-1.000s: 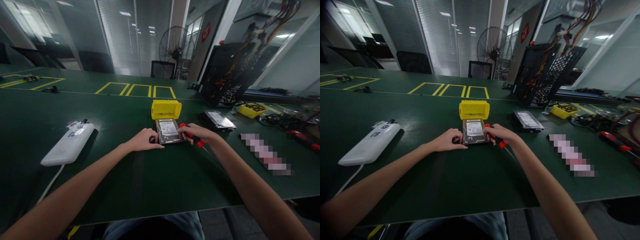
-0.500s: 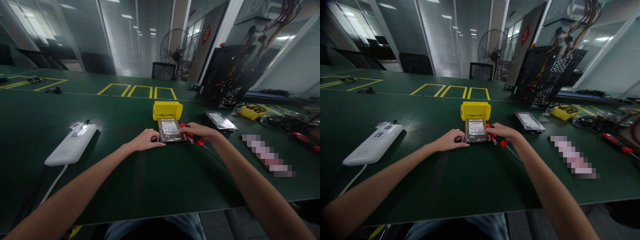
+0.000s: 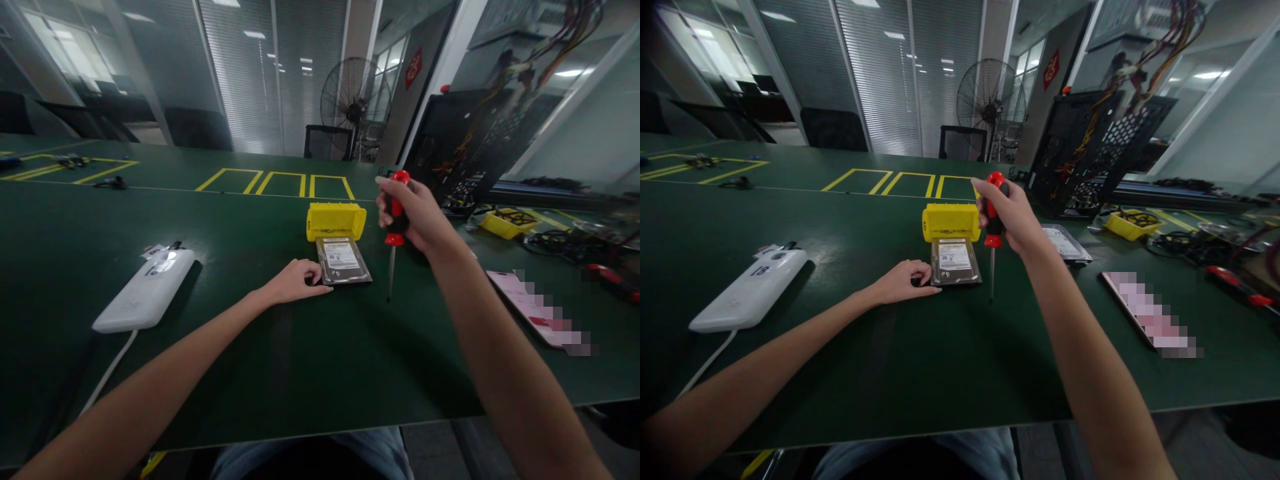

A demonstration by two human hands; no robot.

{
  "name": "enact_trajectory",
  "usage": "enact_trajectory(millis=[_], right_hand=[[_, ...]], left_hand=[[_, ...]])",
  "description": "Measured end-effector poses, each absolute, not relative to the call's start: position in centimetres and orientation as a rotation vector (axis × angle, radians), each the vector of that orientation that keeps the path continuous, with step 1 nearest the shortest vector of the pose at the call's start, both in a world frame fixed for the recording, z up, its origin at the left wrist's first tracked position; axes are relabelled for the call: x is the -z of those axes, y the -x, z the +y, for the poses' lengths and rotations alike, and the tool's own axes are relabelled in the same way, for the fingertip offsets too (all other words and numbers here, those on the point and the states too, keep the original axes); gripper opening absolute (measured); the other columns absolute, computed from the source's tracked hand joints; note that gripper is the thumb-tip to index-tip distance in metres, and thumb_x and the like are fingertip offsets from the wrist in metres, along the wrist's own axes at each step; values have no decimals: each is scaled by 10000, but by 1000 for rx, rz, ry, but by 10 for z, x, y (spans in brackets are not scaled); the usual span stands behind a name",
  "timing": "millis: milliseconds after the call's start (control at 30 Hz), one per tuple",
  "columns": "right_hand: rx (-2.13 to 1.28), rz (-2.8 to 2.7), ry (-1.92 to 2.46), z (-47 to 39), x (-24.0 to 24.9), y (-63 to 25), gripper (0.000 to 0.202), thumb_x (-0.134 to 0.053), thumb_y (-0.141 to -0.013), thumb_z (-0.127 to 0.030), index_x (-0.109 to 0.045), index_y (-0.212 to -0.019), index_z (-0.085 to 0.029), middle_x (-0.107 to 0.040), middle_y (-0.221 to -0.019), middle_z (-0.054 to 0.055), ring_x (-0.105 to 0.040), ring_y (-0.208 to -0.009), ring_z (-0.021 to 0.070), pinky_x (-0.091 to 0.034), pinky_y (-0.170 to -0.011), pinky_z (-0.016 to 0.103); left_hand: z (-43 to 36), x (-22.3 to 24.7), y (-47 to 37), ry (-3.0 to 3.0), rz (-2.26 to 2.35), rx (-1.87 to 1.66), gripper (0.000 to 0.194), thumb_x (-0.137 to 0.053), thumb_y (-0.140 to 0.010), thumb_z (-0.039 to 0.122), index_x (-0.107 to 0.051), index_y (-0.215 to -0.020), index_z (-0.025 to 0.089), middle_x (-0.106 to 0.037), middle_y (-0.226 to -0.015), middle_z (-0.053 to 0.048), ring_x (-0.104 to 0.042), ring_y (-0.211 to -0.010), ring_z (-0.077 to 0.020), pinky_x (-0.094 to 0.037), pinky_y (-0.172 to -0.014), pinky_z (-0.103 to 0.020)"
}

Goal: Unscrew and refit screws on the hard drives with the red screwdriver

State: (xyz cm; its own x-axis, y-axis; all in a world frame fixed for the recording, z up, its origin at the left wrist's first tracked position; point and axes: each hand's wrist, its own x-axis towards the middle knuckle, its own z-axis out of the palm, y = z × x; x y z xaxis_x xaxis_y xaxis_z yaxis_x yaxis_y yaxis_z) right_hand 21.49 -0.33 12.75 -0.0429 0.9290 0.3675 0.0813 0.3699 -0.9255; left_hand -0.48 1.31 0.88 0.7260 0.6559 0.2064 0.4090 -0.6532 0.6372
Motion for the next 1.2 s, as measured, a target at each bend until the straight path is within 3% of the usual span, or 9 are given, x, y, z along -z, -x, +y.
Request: enact_trajectory(millis=[333, 667, 833, 1200], right_hand=[[-674, -1409, 790, 22, -117, -146, 306, -490, -806, -536, -445, -899, -248, -486, -675, -42, -470, -483, 59, -436, -521, 202], [-783, -1409, 567, 22, -112, -146, 280, -557, -791, -497, -475, -881, -245, -483, -617, -55, -412, -415, 45, -435, -456, 203], [-823, -1427, 561, 20, -112, -141, 328, -555, -783, -510, -467, -952, -244, -456, -602, -67, -405, -403, 43, -413, -438, 197], [-835, -1442, 577, 20, -112, -141, 324, -564, -776, -510, -450, -902, -234, -455, -609, -64, -416, -417, 45, -407, -444, 201]], left_hand=[[10, -8, 2, -2311, 859, -601, 399, -579, -736, 524, -440, -607, 173, -475, -631, 35, -442, -593, -111, -319, -558, -252], [11, -6, 1, -2345, 865, -604, 399, -568, -742, 526, -449, -608, 170, -471, -616, 42, -426, -570, -100, -290, -540, -244], [10, -6, 1, -2362, 895, -598, 424, -550, -746, 550, -429, -596, 172, -435, -583, 48, -410, -558, -101, -276, -532, -246], [11, -5, 2, -2377, 888, -608, 417, -552, -749, 541, -430, -600, 172, -449, -593, 44, -418, -563, -101, -286, -532, -248]])
